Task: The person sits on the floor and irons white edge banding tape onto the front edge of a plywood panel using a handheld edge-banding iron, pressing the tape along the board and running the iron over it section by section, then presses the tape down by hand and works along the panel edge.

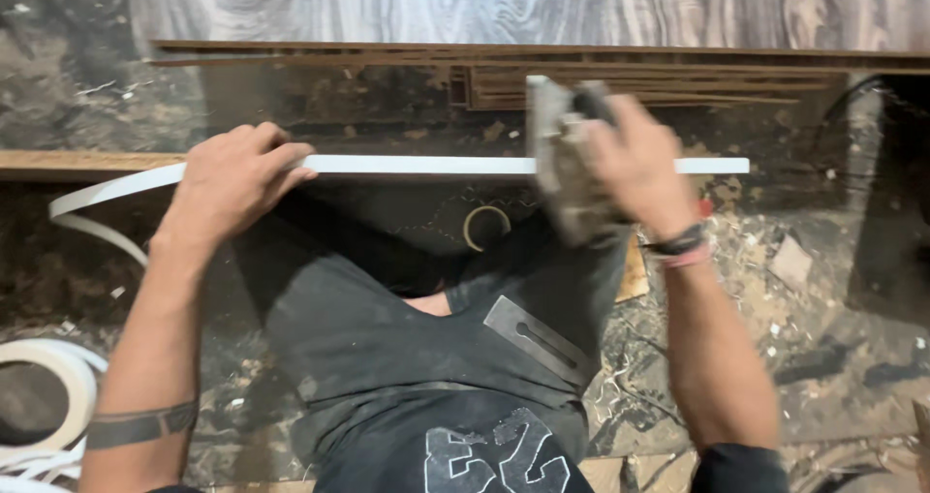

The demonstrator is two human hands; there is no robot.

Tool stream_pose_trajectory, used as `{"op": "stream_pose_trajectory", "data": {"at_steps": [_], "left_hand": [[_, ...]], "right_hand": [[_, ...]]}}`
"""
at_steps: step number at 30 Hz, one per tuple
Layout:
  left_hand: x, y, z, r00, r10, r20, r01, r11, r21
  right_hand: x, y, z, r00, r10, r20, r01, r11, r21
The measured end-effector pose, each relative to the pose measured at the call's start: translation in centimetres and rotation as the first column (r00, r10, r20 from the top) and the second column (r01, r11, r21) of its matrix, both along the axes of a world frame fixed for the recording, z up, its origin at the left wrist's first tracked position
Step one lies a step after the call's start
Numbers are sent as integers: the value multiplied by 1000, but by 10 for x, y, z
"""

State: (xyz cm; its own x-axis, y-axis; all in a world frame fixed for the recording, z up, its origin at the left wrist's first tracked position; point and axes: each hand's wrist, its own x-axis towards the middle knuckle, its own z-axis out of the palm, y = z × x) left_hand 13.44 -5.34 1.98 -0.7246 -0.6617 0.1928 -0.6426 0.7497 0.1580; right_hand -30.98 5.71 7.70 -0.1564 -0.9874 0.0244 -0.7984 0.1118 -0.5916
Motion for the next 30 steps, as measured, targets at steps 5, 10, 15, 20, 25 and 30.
{"op": "stream_pose_trajectory", "data": {"at_steps": [5, 10, 15, 20, 25, 30], "left_hand": [[2, 1, 1, 1000, 25, -6, -25, 1000, 10], [0, 0, 1, 1000, 7, -5, -7, 1000, 0], [-3, 0, 1, 999, 26, 31, -27, 999, 26], [-5, 3, -3, 998, 48, 43, -48, 999, -1], [-6, 5, -5, 996, 65, 60, -65, 998, -6], [-6, 7, -8, 991, 84, 108, -82, 996, -16]], "right_hand": [[130, -33, 2, 982, 134, 132, -138, 990, 22], [176, -46, 8, 950, 208, 231, -207, 978, -28], [119, -34, -3, 972, 113, 207, -112, 994, -16], [-9, -5, -18, 988, -85, 131, 95, 993, -68], [-146, 36, -22, 959, -260, 117, 265, 964, -34], [-229, 86, -25, 732, -500, 463, 512, 852, 110]]}}
